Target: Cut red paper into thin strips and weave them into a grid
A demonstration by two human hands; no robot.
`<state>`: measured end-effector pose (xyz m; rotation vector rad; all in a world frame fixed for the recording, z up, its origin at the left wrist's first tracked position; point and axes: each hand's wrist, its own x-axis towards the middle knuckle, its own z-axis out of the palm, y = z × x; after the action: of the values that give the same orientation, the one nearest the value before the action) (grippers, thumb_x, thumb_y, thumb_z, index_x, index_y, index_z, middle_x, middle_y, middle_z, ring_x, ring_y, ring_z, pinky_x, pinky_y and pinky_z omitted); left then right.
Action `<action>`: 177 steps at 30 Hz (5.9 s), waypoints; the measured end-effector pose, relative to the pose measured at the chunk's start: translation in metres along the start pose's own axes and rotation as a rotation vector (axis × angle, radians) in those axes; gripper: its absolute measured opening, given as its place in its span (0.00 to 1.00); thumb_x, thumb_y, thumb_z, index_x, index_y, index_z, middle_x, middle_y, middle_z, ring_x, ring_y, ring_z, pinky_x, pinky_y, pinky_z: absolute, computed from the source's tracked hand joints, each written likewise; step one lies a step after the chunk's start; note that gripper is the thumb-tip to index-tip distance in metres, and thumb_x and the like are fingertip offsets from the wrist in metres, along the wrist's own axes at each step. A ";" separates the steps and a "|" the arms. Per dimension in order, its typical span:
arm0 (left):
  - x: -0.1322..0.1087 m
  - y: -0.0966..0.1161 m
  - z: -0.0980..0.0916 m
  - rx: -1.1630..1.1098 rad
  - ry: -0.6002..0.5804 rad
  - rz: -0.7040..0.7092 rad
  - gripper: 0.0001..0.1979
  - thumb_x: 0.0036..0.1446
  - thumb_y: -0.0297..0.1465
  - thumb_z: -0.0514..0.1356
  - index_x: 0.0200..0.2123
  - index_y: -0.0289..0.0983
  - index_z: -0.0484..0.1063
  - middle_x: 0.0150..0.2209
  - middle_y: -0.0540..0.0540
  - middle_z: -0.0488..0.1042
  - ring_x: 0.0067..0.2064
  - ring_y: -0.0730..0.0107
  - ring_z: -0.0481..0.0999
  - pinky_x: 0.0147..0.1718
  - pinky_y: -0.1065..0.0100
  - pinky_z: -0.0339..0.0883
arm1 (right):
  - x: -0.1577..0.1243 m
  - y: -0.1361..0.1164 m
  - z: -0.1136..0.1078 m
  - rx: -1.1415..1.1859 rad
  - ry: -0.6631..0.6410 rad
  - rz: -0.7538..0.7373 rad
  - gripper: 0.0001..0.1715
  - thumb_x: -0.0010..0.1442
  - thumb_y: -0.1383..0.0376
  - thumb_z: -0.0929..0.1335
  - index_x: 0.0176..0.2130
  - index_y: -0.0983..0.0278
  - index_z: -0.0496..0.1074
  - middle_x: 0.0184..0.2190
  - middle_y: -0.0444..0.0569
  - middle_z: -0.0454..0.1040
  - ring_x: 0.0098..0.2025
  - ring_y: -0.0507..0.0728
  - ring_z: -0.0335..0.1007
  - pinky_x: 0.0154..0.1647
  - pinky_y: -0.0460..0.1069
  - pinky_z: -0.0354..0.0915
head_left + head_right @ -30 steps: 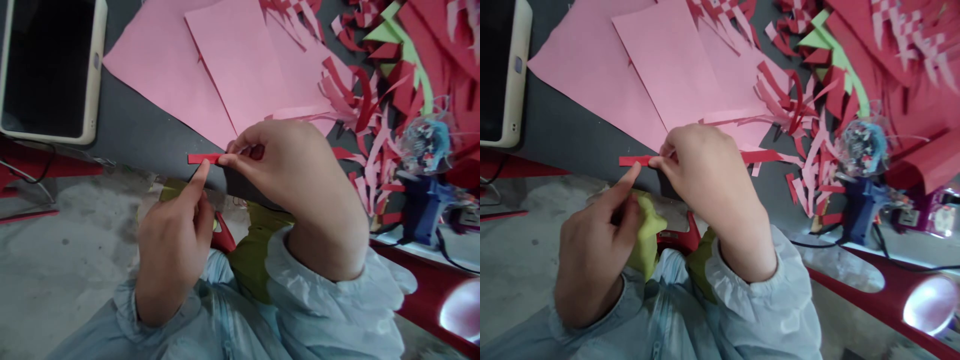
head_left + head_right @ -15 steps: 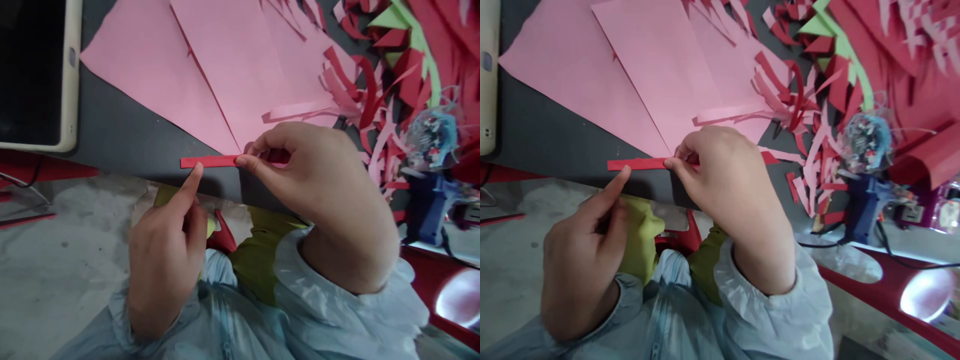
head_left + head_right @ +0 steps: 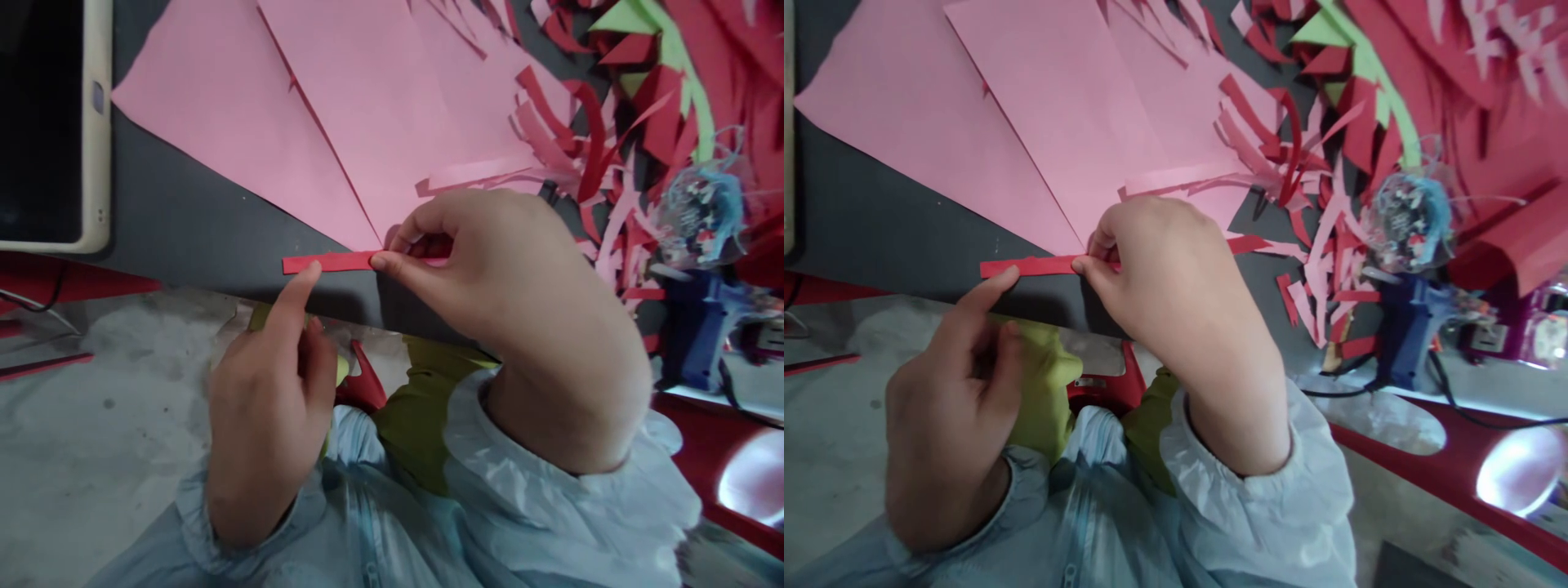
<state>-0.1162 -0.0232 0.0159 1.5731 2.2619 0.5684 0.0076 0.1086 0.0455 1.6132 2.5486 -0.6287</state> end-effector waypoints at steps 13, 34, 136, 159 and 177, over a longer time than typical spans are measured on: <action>0.004 0.011 0.009 0.001 -0.058 0.265 0.21 0.62 0.24 0.55 0.58 0.37 0.70 0.27 0.51 0.74 0.29 0.68 0.73 0.31 0.67 0.66 | -0.002 0.005 0.005 0.007 0.055 -0.040 0.07 0.60 0.63 0.69 0.31 0.61 0.76 0.32 0.52 0.80 0.37 0.63 0.76 0.35 0.55 0.65; -0.019 -0.009 0.009 -0.012 0.106 0.362 0.25 0.59 0.22 0.57 0.60 0.31 0.65 0.60 0.37 0.72 0.64 0.57 0.68 0.66 0.53 0.56 | -0.017 0.007 0.009 0.004 0.113 -0.128 0.06 0.58 0.68 0.70 0.30 0.62 0.76 0.31 0.51 0.80 0.45 0.68 0.77 0.39 0.56 0.67; -0.019 0.024 0.041 0.160 0.136 0.253 0.29 0.60 0.27 0.61 0.62 0.53 0.65 0.62 0.40 0.64 0.65 0.49 0.62 0.61 0.47 0.56 | -0.030 0.023 0.004 0.031 0.081 0.030 0.09 0.59 0.66 0.68 0.27 0.61 0.73 0.28 0.50 0.76 0.32 0.61 0.72 0.32 0.54 0.60; -0.017 0.023 0.039 0.111 0.164 0.284 0.28 0.58 0.30 0.59 0.62 0.29 0.65 0.60 0.33 0.70 0.64 0.51 0.65 0.63 0.54 0.51 | -0.032 0.025 0.005 0.033 0.107 0.009 0.07 0.58 0.66 0.69 0.27 0.62 0.74 0.30 0.50 0.78 0.34 0.62 0.73 0.33 0.53 0.58; -0.015 0.032 0.048 0.114 0.128 0.365 0.27 0.60 0.31 0.59 0.62 0.30 0.65 0.61 0.34 0.70 0.63 0.53 0.67 0.62 0.60 0.53 | -0.044 0.055 -0.004 0.068 0.100 0.014 0.10 0.60 0.64 0.68 0.27 0.58 0.73 0.30 0.50 0.77 0.36 0.64 0.74 0.36 0.57 0.63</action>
<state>-0.0623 -0.0205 -0.0089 2.0827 2.1383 0.6576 0.0768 0.0929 0.0438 1.7242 2.6104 -0.6565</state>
